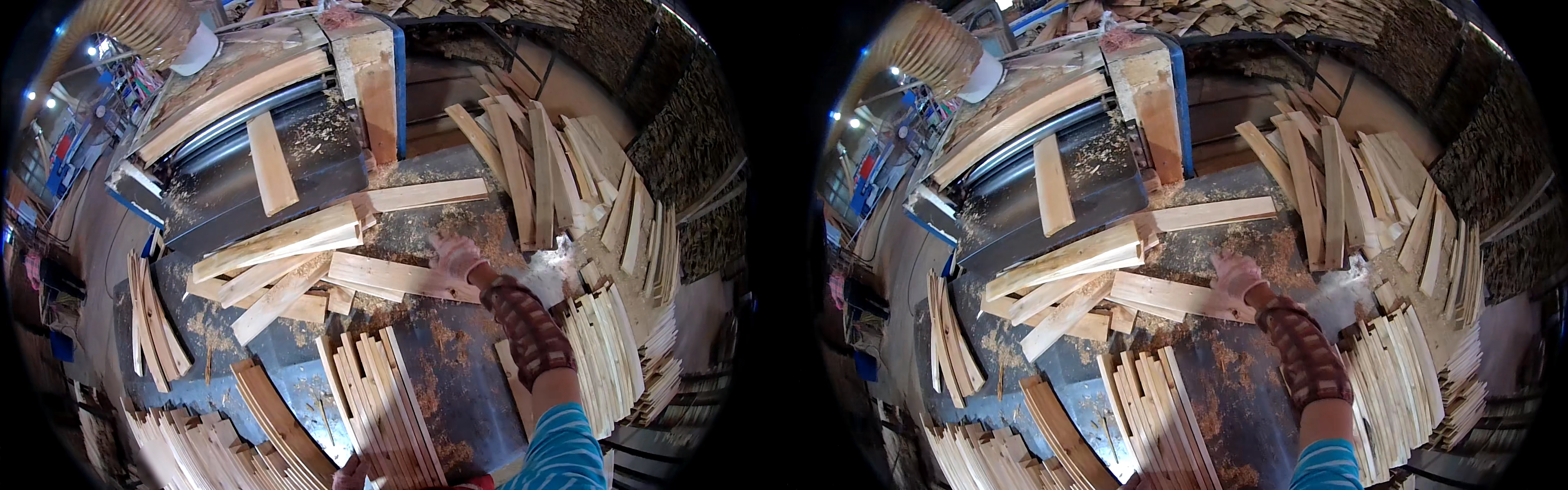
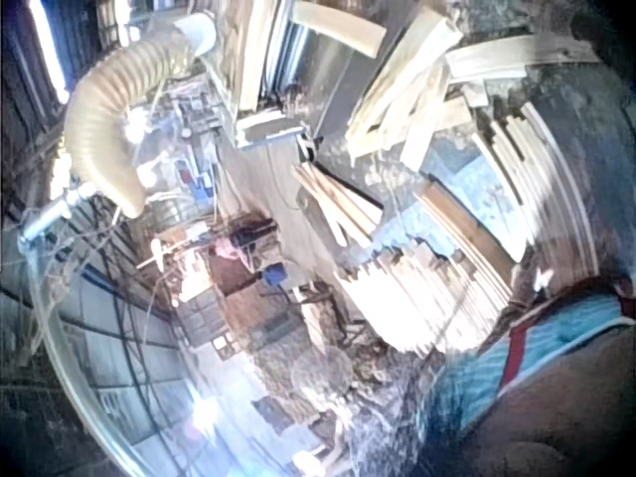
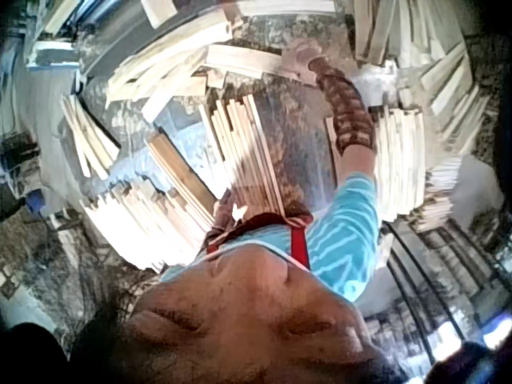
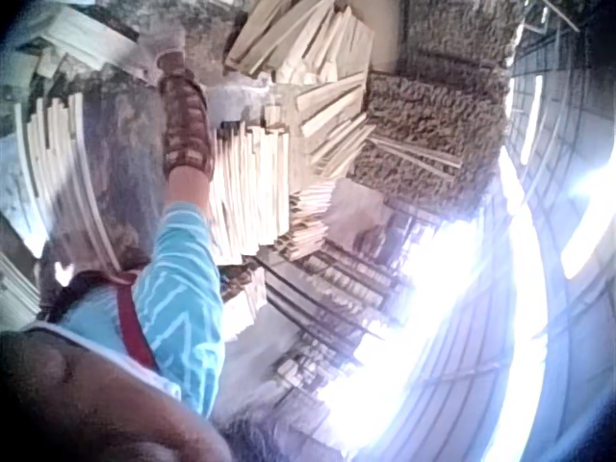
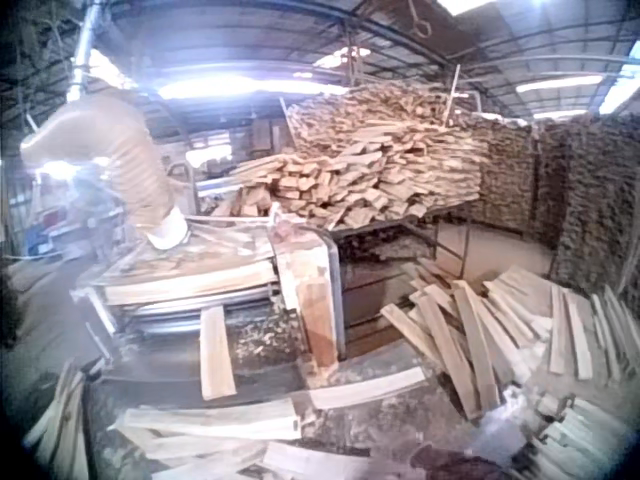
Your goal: The person sorts and stacks thin wooden planks in a workshop. They pick up planks from a pile, inspect them, and arrange them into neat stacks on a metal rack. The person also moves a large bundle of planks to a different location.
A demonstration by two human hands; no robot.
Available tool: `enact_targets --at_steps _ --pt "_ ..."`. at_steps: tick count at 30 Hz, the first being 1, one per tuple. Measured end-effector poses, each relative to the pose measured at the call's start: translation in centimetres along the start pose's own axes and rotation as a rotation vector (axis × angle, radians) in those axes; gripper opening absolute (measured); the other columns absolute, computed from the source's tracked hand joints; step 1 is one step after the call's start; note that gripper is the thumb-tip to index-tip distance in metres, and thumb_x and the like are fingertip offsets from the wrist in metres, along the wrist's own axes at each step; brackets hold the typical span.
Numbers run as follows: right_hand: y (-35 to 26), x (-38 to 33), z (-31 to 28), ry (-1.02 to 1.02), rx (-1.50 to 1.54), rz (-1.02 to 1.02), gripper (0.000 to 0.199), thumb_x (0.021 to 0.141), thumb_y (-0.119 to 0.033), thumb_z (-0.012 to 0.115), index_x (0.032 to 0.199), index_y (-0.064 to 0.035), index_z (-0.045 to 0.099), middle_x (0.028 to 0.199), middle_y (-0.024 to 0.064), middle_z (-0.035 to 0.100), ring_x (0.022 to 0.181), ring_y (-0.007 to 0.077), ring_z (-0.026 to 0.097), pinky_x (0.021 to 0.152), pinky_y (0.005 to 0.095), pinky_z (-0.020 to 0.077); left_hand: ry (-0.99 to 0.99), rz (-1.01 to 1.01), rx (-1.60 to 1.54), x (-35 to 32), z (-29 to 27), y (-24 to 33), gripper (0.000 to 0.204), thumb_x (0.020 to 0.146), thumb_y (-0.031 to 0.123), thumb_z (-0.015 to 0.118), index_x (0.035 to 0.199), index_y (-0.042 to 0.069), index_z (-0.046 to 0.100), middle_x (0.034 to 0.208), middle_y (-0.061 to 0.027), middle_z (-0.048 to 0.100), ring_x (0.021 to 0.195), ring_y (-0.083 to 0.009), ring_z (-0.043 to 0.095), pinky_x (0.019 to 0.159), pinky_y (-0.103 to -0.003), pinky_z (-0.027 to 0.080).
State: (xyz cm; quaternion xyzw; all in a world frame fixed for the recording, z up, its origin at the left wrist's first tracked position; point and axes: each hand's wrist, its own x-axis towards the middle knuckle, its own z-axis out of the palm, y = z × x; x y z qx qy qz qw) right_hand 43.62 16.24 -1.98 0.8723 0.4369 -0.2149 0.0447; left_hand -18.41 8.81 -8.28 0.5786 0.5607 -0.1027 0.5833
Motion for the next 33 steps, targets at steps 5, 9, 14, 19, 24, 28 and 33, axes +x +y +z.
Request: enact_targets --at_steps 5,9,14,19,24,28,33 --pt "5.2 11.1 4.9 0.553 -0.213 0.123 0.062 0.087 -0.021 0.055 0.144 -0.005 0.04 0.136 0.019 0.055 0.125 0.0369 0.054 0.102 0.0464 0.0438 0.179 0.266 0.048 3.3 1.9 -1.9 0.058 0.097 0.013 0.066 0.148 0.0 0.042 0.12 -0.0084 0.068 0.1 -0.0127 0.059 0.082 -0.028 0.052" --pt "1.8 15.4 2.9 0.412 -0.317 0.127 0.068 0.089 -0.017 0.047 0.154 -0.0068 0.028 0.151 0.0214 0.042 0.135 0.036 0.046 0.113 0.0488 0.0335 0.128 0.17 -0.215 3.2 2.1 -1.1 0.057 0.095 0.011 0.067 0.146 -0.001 0.045 0.111 -0.0069 0.068 0.093 -0.0136 0.06 0.079 -0.029 0.053" --pt "1.7 14.6 0.7 0.127 -0.261 0.168 0.064 0.09 -0.021 0.048 0.15 -0.0059 0.036 0.14 0.0223 0.051 0.126 0.0362 0.052 0.108 0.051 0.0375 -0.021 -0.012 -0.607 3.6 0.4 -1.7 0.07 0.094 0.011 0.066 0.154 0.001 0.03 0.124 -0.0096 0.062 0.102 -0.0194 0.06 0.082 -0.034 0.053" --pt "5.5 10.9 4.7 0.32 -0.302 0.226 0.045 0.082 -0.028 0.062 0.121 -0.0055 0.059 0.118 0.0165 0.064 0.109 0.0318 0.064 0.089 0.0452 0.0507 -0.015 0.028 0.073 2.1 -1.4 10.0 0.064 0.086 0.025 0.074 0.139 0.003 0.046 0.112 -0.0088 0.071 0.105 -0.0207 0.067 0.091 -0.035 0.051" --pt "6.2 2.1 7.4 0.495 -0.295 0.098 0.049 0.081 -0.037 0.066 0.114 -0.0015 0.058 0.1 0.0164 0.066 0.095 0.0334 0.065 0.081 0.0435 0.0537 0.114 0.034 -0.006 3.4 0.3 6.3 0.077 0.084 0.017 0.078 0.147 0.004 0.036 0.109 -0.008 0.071 0.104 -0.0185 0.065 0.088 -0.033 0.052" --pt "0.9 -10.5 8.2 0.407 0.667 0.204 0.033 0.084 -0.033 0.066 0.105 -0.0069 0.062 0.091 0.017 0.064 0.09 0.0376 0.064 0.078 0.0429 0.0529 0.149 0.126 -0.247 2.6 1.9 6.8 0.046 0.089 0.017 0.073 0.125 0.002 0.049 0.083 0.0011 0.059 0.073 -0.008 0.053 0.064 -0.028 0.049" --pt "-4.5 -24.3 16.7 0.38 1.044 0.301 0.034 0.089 -0.025 0.067 0.114 -0.0022 0.062 0.101 0.0182 0.07 0.094 0.0267 0.067 0.082 0.0387 0.0522 0.128 0.183 -0.237 3.4 3.1 2.9 0.024 0.089 0.014 0.071 0.101 0.006 0.052 0.074 0.0056 0.051 0.067 -0.0062 0.048 0.058 -0.026 0.044"
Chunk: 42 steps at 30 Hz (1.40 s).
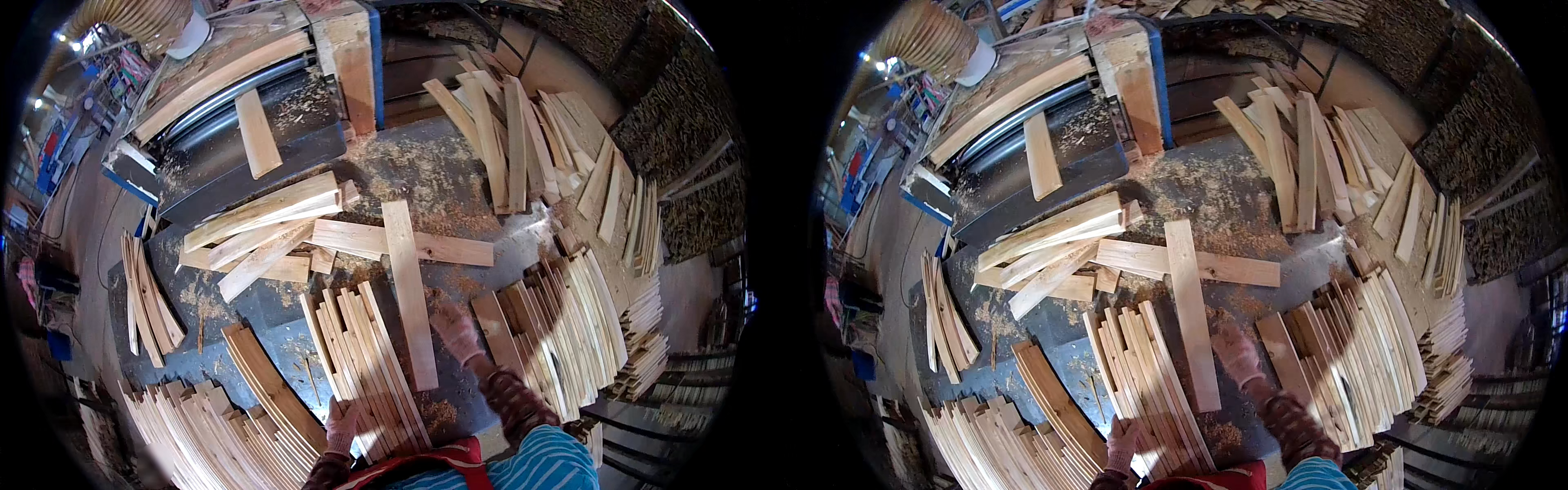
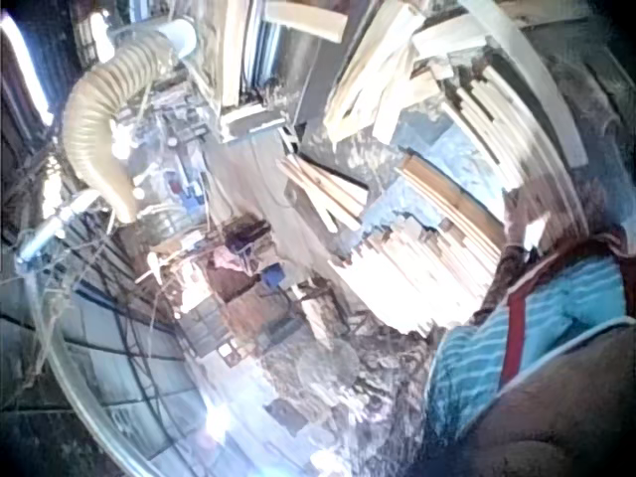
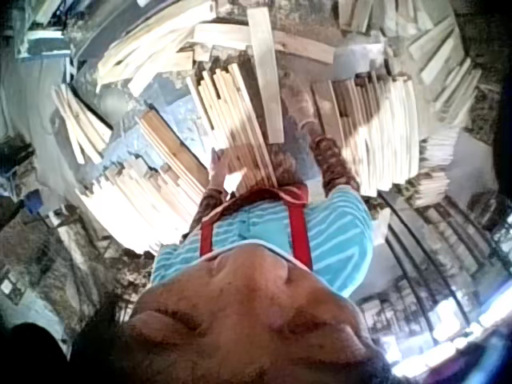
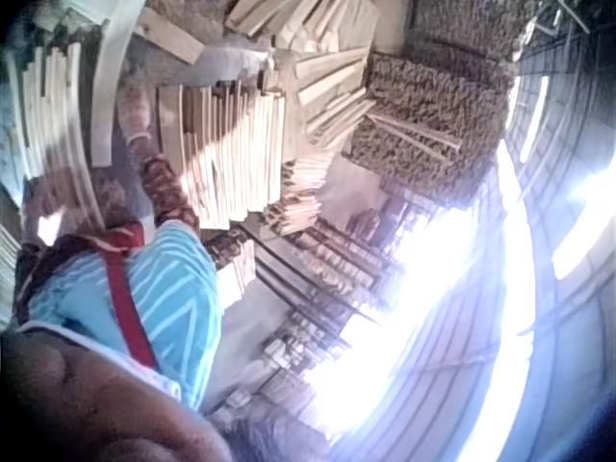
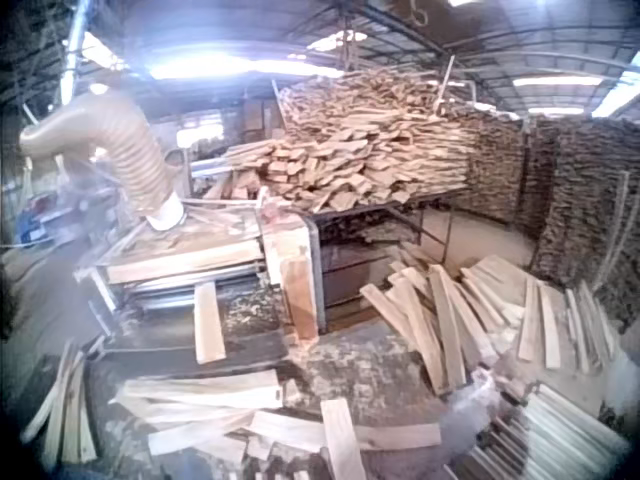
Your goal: The person sorts and stacks thin wooden planks in a workshop. They pick up planks from a pile, inspect them, and arrange them into neat stacks on a metal rack. The person also moves a large bundle of planks to a different location.
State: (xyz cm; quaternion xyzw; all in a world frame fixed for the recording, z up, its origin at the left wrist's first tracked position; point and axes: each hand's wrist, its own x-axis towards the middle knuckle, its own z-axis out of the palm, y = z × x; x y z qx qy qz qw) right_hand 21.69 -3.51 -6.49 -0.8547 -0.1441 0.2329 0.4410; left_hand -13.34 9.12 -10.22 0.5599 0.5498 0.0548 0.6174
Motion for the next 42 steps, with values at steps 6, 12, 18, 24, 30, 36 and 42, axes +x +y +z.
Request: enact_targets --at_steps 6,12,18,24,30,36,42 --pt "7.9 -0.2 7.8 0.027 0.032 0.204 0.072 0.083 -0.038 0.074 0.14 -0.003 0.046 0.128 0.0179 0.058 0.12 0.0328 0.056 0.102 0.0415 0.0446 -0.023 0.054 -0.047 0.0 -0.7 -0.1 0.04 0.087 0.015 0.075 0.12 0.005 0.055 0.085 0.0022 0.06 0.075 -0.0082 0.053 0.065 -0.028 0.048" --pt "-2.6 0.2 8.1 0.108 -0.628 -0.069 0.105 0.071 -0.034 0.078 0.154 -0.0093 0.02 0.153 0.0153 0.034 0.138 0.0377 0.037 0.107 0.0492 0.0413 -0.058 -0.081 0.079 -0.2 -2.1 0.3 0.071 0.086 0.015 0.075 0.146 -0.001 0.04 0.105 -0.0056 0.062 0.091 -0.0125 0.058 0.079 -0.027 0.05" --pt "-1.7 -5.7 5.8 -0.088 -0.1 -0.065 0.092 0.08 -0.029 0.071 0.156 -0.0078 0.023 0.142 0.0242 0.047 0.128 0.0433 0.048 0.106 0.0469 0.0422 -0.028 -0.076 -0.118 -0.4 -2.3 -1.2 0.057 0.089 0.018 0.073 0.137 -0.001 0.049 0.106 -0.0071 0.066 0.094 -0.0151 0.061 0.081 -0.029 0.05" --pt "5.7 -15.1 4.5 -0.391 -0.252 -0.262 0.064 0.095 -0.036 0.057 0.15 -0.007 0.038 0.149 0.0225 0.042 0.134 0.0412 0.044 0.111 0.0457 0.0386 0.007 0.006 0.177 0.2 -0.8 -2.7 0.033 0.091 0.016 0.07 0.118 0.001 0.058 0.094 -0.0003 0.064 0.086 -0.0084 0.057 0.072 -0.027 0.049" --pt "-0.6 1.4 2.3 -0.051 -0.604 -0.366 0.067 0.091 -0.037 0.06 0.146 -0.004 0.042 0.15 0.0245 0.039 0.135 0.0419 0.042 0.11 0.05 0.0375 0.113 -0.077 0.049 -1.0 -0.8 0.3 0.064 0.09 0.025 0.072 0.144 0.004 0.044 0.108 -0.0051 0.067 0.098 -0.0144 0.06 0.087 -0.03 0.05" --pt "-3.6 18.3 -0.5 -0.004 -1.029 -0.328 0.073 0.082 -0.034 0.067 0.143 -0.0035 0.044 0.136 0.0241 0.053 0.122 0.0409 0.053 0.103 0.0503 0.0435 0.086 -0.098 -0.03 2.0 -1.7 1.4 0.065 0.092 0.019 0.07 0.147 0.0 0.04 0.115 -0.0104 0.068 0.102 -0.0177 0.063 0.091 -0.031 0.05" --pt "-15.1 10.8 -2.2 -0.502 -1.016 -0.189 0.066 0.085 -0.057 0.063 0.131 -0.0106 0.059 0.103 0.0178 0.068 0.104 0.0316 0.065 0.085 0.0444 0.0529 0.12 -0.097 -0.212 3.2 -2.8 -3.1 0.06 0.091 0.023 0.073 0.142 0.001 0.049 0.108 -0.0077 0.069 0.1 -0.0155 0.063 0.089 -0.03 0.05"
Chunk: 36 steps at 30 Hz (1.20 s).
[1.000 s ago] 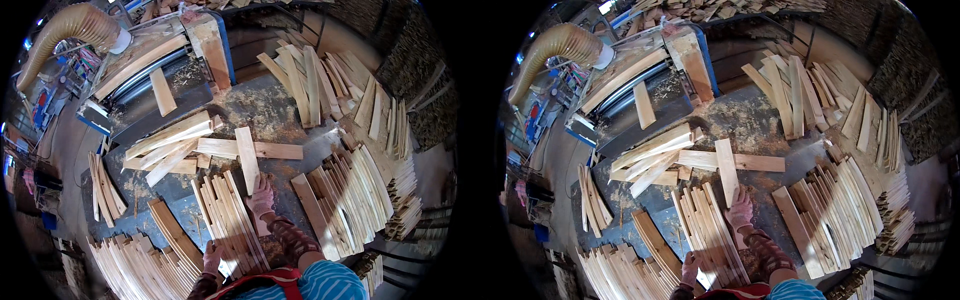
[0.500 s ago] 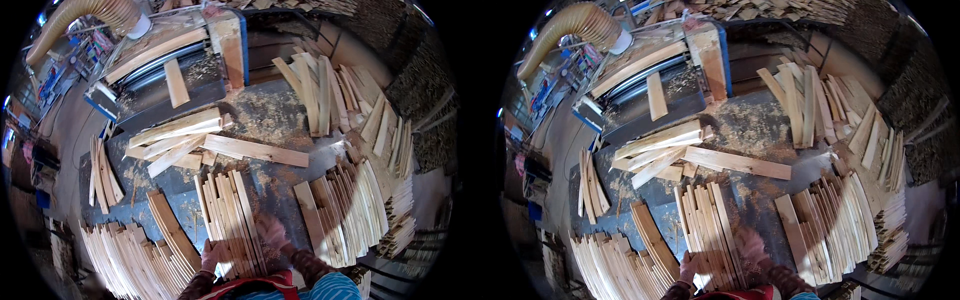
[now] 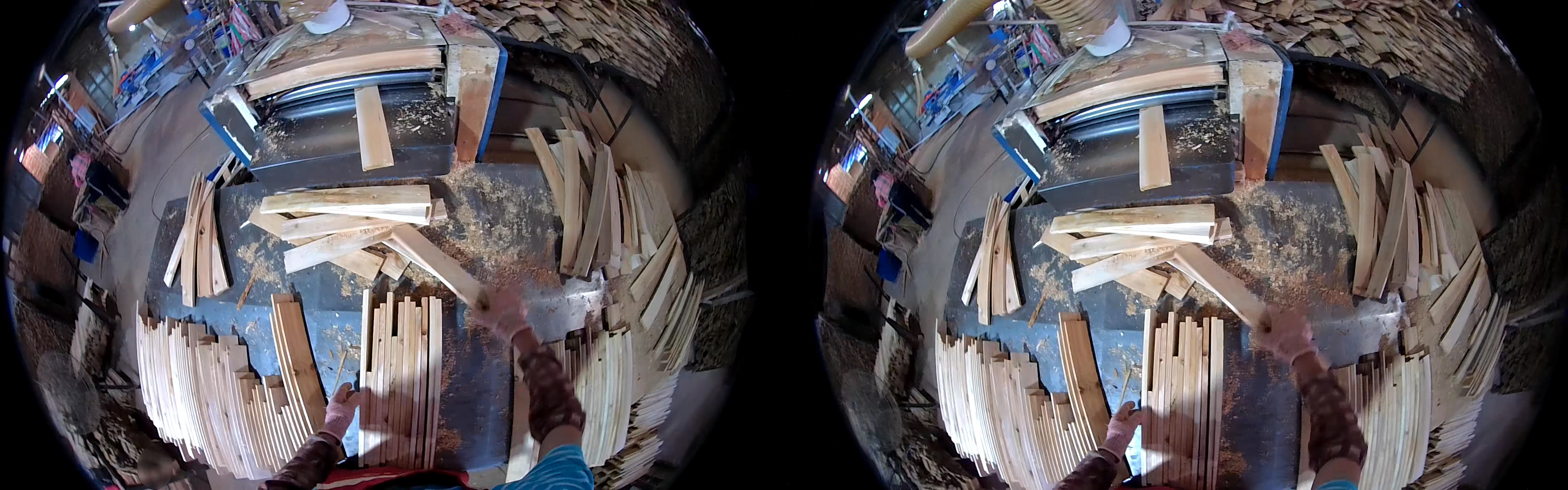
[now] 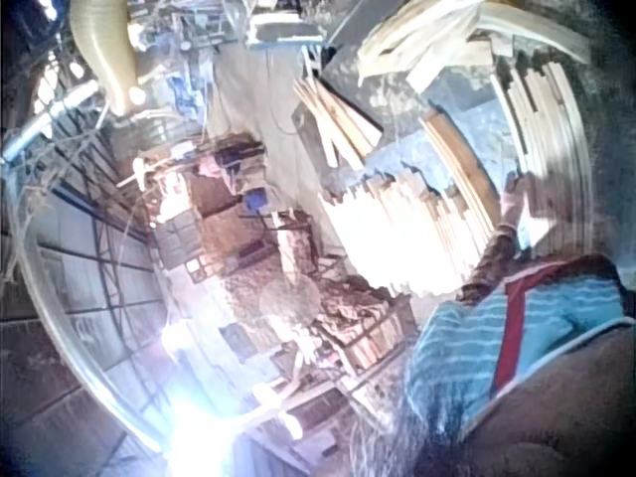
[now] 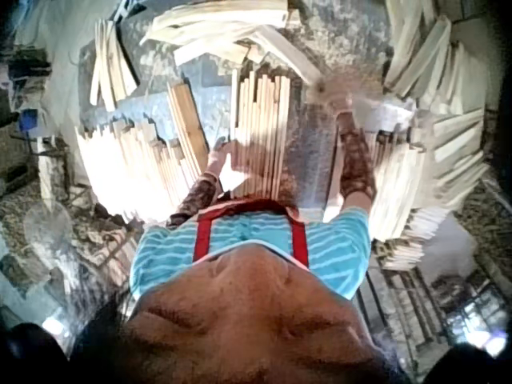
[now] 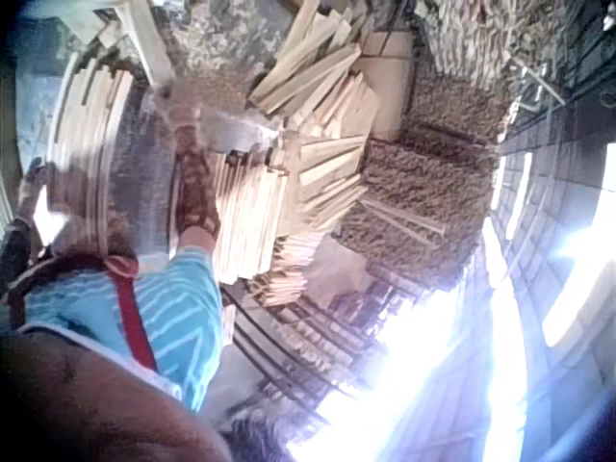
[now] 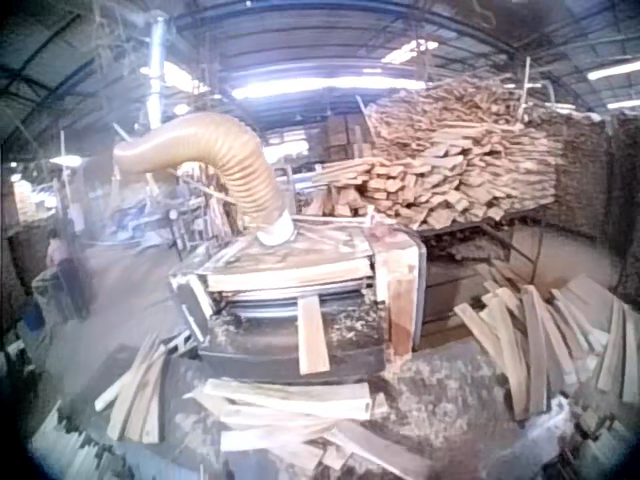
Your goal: The person sorts and stacks thin wooden planks in a workshop. They pick up planks from a pile, inspect them, and arrange them into neat stacks on a metal rack. The person also moves a large bundle of planks to a different location.
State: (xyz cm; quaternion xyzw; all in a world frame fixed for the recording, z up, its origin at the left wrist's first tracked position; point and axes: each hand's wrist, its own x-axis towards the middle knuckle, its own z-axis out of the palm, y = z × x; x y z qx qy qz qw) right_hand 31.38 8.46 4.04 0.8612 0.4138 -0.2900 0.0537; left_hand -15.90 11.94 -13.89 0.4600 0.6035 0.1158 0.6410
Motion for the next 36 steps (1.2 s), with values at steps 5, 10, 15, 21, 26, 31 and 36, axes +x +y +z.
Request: enact_targets --at_steps 5,10,15,21,26,31,36 --pt "-0.3 -10.5 14.7 0.095 0.607 0.021 0.073 0.092 -0.054 0.057 0.149 -0.0095 0.043 0.079 0.0147 0.068 0.072 0.0291 0.068 0.068 0.0467 0.0548 -0.053 -0.056 0.235 -2.7 2.9 4.8 0.059 0.091 0.036 0.071 0.138 0.004 0.053 0.114 -0.0092 0.068 0.106 -0.0187 0.064 0.091 -0.034 0.05" --pt "-3.4 -19.8 26.2 -0.054 0.706 0.094 0.055 0.095 -0.047 0.046 0.138 -0.0143 0.056 0.094 0.0194 0.069 0.086 0.0345 0.068 0.086 0.0429 0.0532 0.109 0.088 0.518 -3.8 4.7 5.3 0.066 0.088 0.048 0.069 0.134 0.006 0.05 0.119 -0.0171 0.06 0.104 -0.0364 0.062 0.091 -0.046 0.049" --pt "-0.7 -10.0 22.6 0.325 0.561 -0.048 0.058 0.093 -0.04 0.057 0.14 -0.0068 0.052 0.122 0.0192 0.062 0.106 0.0348 0.061 0.093 0.0441 0.0508 0.195 0.42 0.579 -4.2 6.5 5.6 0.06 0.086 0.038 0.072 0.128 0.001 0.051 0.104 -0.0172 0.058 0.094 -0.0402 0.057 0.084 -0.049 0.047" --pt "-9.4 12.7 1.7 0.629 0.081 -0.42 0.088 0.085 -0.053 0.064 0.152 -0.0039 0.034 0.151 0.0228 0.039 0.137 0.0415 0.041 0.115 0.0504 0.032 0.281 0.644 0.558 -4.2 6.5 6.2 0.062 0.083 0.034 0.073 0.128 -0.003 0.051 0.1 -0.0188 0.06 0.094 -0.0405 0.058 0.081 -0.05 0.047" --pt "-15.8 25.0 -6.2 0.394 -0.308 -0.341 0.102 0.077 -0.055 0.072 0.155 -0.0083 0.027 0.159 0.0183 0.031 0.146 0.0355 0.031 0.12 0.0492 0.0227 0.184 0.4 0.475 -7.1 7.0 9.9 0.062 0.089 0.022 0.068 0.14 -0.001 0.042 0.109 -0.0157 0.063 0.101 -0.0329 0.058 0.09 -0.044 0.048" --pt "-16.4 26.9 -8.2 0.175 -0.221 -0.245 0.104 0.066 -0.05 0.08 0.15 -0.009 0.037 0.147 0.02 0.048 0.134 0.0345 0.049 0.11 0.0418 0.0406 0.206 0.458 0.49 -6.1 6.6 9.5 0.062 0.086 0.025 0.071 0.135 -0.001 0.045 0.106 -0.0169 0.062 0.099 -0.0359 0.058 0.089 -0.046 0.047" --pt "-14.4 23.5 -7.4 0.012 -0.094 -0.26 0.076 0.07 -0.04 0.074 0.134 -0.0031 0.053 0.126 0.0231 0.064 0.114 0.0369 0.064 0.096 0.0437 0.0523 0.239 0.562 0.522 -5.2 6.4 8.4 0.062 0.082 0.028 0.074 0.13 -0.001 0.049 0.103 -0.0182 0.061 0.098 -0.0388 0.058 0.087 -0.048 0.046"
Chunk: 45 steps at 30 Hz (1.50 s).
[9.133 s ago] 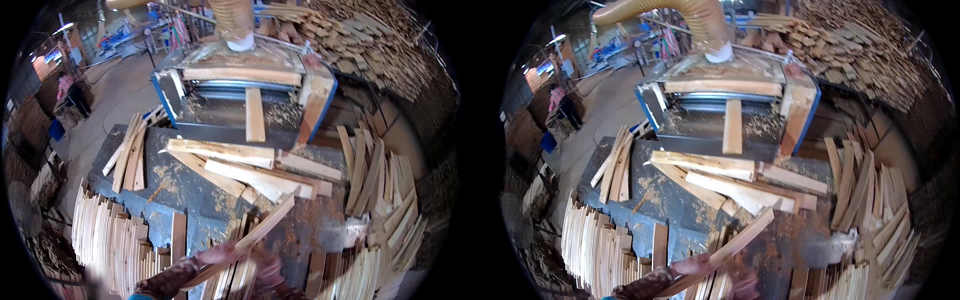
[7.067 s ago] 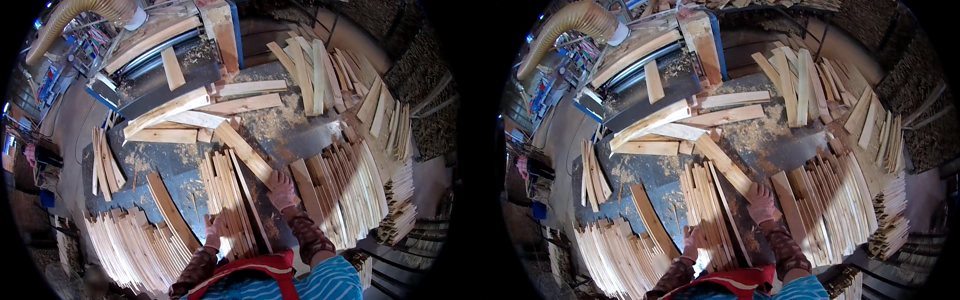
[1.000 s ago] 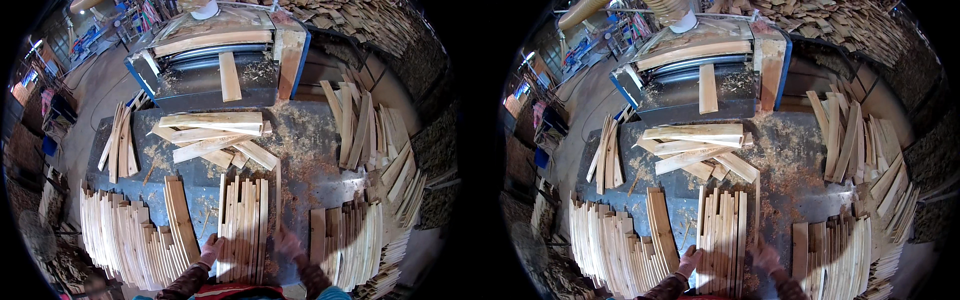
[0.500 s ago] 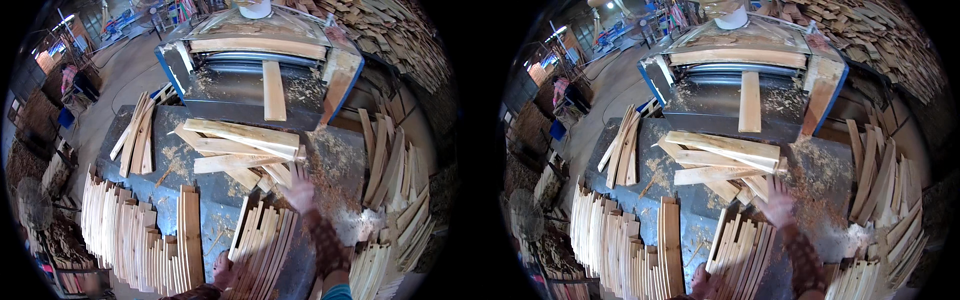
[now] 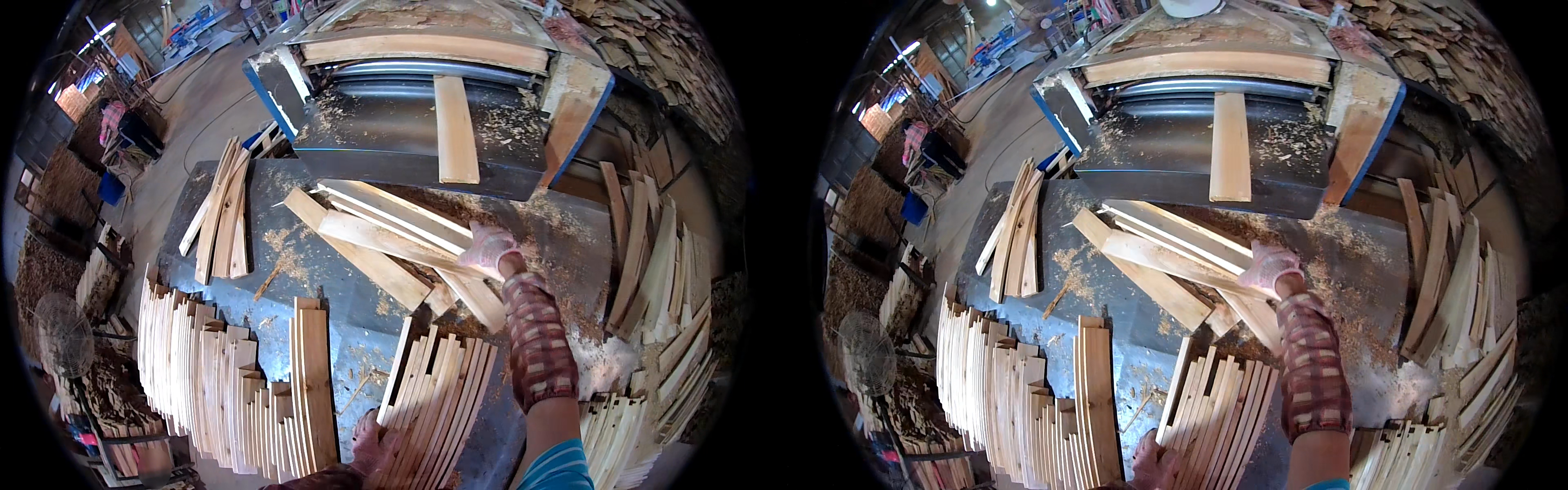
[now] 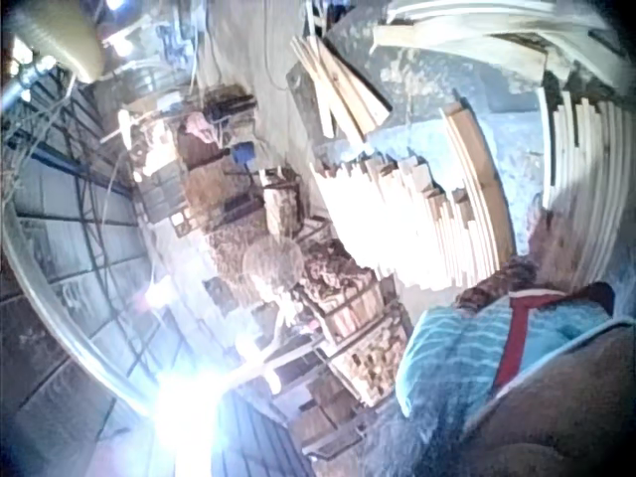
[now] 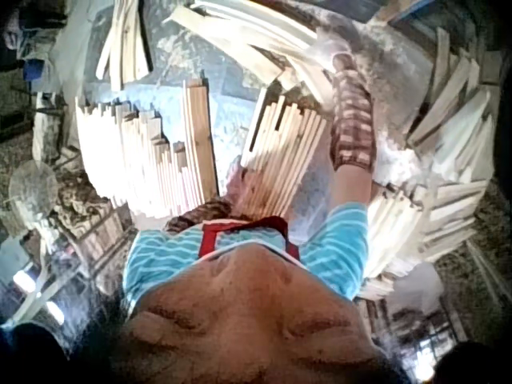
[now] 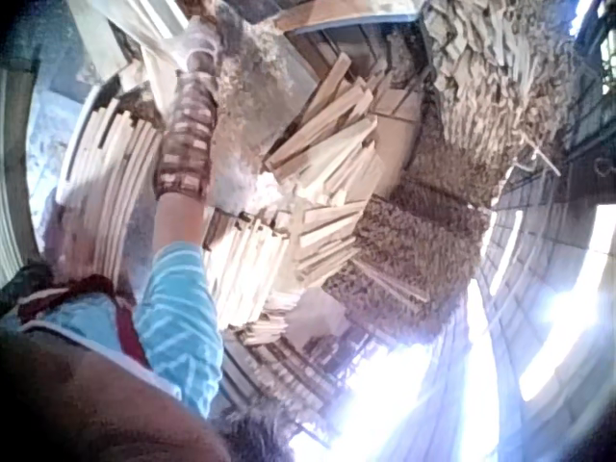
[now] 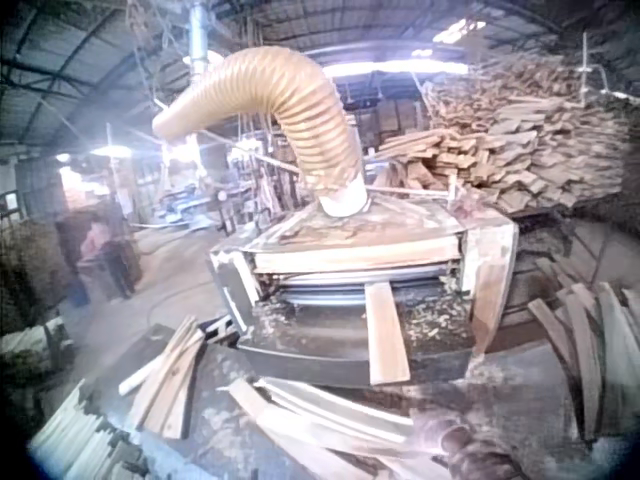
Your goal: The person sorts and stacks thin wooden planks in a workshop. They pick up planks from a pile, inspect them, and arrange them into neat stacks on a metal rack. The person also moves a large bundle of planks to a different location.
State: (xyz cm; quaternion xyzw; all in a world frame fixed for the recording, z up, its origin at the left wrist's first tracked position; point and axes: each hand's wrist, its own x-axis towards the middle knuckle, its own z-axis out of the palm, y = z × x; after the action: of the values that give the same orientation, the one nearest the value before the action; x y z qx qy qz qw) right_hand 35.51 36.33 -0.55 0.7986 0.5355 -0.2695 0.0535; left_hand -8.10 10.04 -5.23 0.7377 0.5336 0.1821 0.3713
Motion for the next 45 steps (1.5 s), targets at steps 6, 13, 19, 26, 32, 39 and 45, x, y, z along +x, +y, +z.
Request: enact_targets --at_steps 6,13,19,26,32,39,45 --pt "6.3 -10.4 8.5 0.286 -0.256 0.128 0.076 0.079 -0.049 0.07 0.134 -0.0013 0.049 0.102 0.0228 0.065 0.099 0.0408 0.065 0.085 0.0497 0.0541 -0.054 -0.077 -0.074 -0.7 2.1 -2.5 0.048 0.078 0.023 0.076 0.116 0.002 0.055 0.085 -0.0127 0.057 0.082 -0.0355 0.055 0.075 -0.048 0.045" --pt "8.6 -28.2 17.0 0.53 -0.047 0.262 0.083 0.08 -0.053 0.071 0.141 -0.0031 0.046 0.124 0.0236 0.058 0.108 0.0419 0.06 0.089 0.0493 0.0507 -0.016 -0.058 -0.026 -1.5 2.4 -3.8 0.055 0.083 0.03 0.078 0.123 0.001 0.055 0.078 -0.0123 0.057 0.077 -0.0333 0.057 0.073 -0.047 0.047" --pt "9.6 -33.2 22.3 0.53 0.874 0.486 0.061 0.085 -0.035 0.072 0.133 -0.003 0.055 0.126 0.0195 0.062 0.109 0.0332 0.064 0.089 0.047 0.053 -0.247 -0.237 -0.356 1.0 2.7 -8.7 0.061 0.086 0.03 0.076 0.133 0.002 0.049 0.087 -0.0092 0.064 0.08 -0.023 0.063 0.074 -0.04 0.051" --pt "10.0 -38.5 26.1 0.594 1.62 0.121 0.048 0.075 -0.022 0.077 0.116 -0.0001 0.067 0.116 0.0188 0.068 0.109 0.036 0.065 0.095 0.0442 0.0532 -0.264 -0.453 -0.387 3.6 1.8 -7.2 0.066 0.088 0.029 0.074 0.141 0.003 0.045 0.107 -0.0064 0.066 0.094 -0.0167 0.058 0.083 -0.034 0.048" --pt "8.0 -40.9 26.5 0.953 0.499 -0.301 0.046 0.08 -0.025 0.073 0.116 0.002 0.065 0.11 0.0179 0.069 0.106 0.0359 0.067 0.096 0.0444 0.0535 0.036 -0.114 -0.34 5.6 2.0 -4.9 0.065 0.09 0.006 0.071 0.148 0.004 0.041 0.141 -0.0144 0.056 0.132 -0.0219 0.051 0.104 -0.029 0.045" --pt "-2.8 -43.8 23.7 0.054 2.344 0.063 0.044 0.092 -0.019 0.066 0.127 0.005 0.057 0.115 0.0141 0.068 0.107 0.0261 0.067 0.095 0.0399 0.0547 -0.759 -0.23 -0.797 3.9 1.0 11.0 0.062 0.093 0.006 0.069 0.147 0.002 0.04 0.137 -0.0167 0.057 0.121 -0.0267 0.058 0.104 -0.037 0.05" --pt "0.0 -39.6 25.3 0.281 0.908 -0.09 0.046 0.095 -0.036 0.065 0.131 -0.0074 0.061 0.121 0.0175 0.067 0.109 0.0291 0.067 0.093 0.0357 0.0528 -0.877 -0.457 -0.871 4.1 0.4 7.3 0.045 0.092 0.007 0.066 0.134 -0.003 0.053 0.113 -0.0139 0.069 0.099 -0.0251 0.07 0.088 -0.036 0.059"
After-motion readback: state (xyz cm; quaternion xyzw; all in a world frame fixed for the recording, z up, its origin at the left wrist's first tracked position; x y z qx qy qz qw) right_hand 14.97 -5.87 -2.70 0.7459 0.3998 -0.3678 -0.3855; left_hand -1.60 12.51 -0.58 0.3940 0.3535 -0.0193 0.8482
